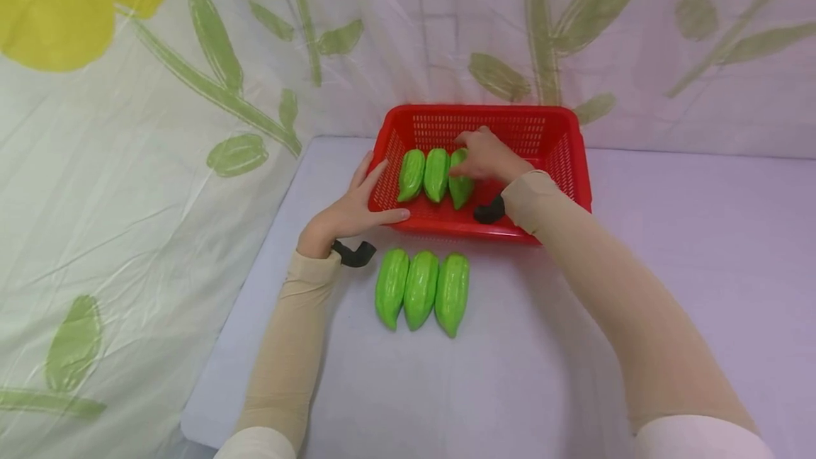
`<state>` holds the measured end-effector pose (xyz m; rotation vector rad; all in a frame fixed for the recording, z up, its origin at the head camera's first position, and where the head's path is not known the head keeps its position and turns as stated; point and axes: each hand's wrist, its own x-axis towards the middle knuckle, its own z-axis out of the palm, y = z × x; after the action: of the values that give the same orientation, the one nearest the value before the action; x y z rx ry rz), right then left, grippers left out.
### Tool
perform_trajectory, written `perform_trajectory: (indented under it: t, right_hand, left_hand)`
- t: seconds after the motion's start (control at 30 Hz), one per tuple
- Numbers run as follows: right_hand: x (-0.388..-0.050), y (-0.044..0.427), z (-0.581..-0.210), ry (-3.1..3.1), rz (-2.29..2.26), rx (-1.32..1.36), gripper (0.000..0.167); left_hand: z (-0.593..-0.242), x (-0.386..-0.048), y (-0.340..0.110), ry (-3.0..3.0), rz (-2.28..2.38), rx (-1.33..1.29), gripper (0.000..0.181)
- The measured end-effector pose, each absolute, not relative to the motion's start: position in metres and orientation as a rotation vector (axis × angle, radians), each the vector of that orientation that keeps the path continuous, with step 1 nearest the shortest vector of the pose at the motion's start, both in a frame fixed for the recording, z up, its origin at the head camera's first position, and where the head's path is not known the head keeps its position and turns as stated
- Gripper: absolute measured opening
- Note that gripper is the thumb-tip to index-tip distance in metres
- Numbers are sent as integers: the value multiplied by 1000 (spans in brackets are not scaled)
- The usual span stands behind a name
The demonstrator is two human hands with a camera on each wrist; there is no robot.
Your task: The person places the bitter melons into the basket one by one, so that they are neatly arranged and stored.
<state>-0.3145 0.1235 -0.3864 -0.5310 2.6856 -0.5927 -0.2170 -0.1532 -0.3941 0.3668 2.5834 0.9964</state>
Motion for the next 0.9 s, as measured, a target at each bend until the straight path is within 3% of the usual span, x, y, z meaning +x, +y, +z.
perform_trajectory:
  t: [0.5,0.9]
  right_hand:
    - [-295,148,-347,2735,-693,-461,74]
    - [-257,156,-326,2829,-775,-541,69]
  left_hand:
    - [-397,-218,-153,2595,994,370,114]
    - [-394,-216,-153,2593,1008,375,113]
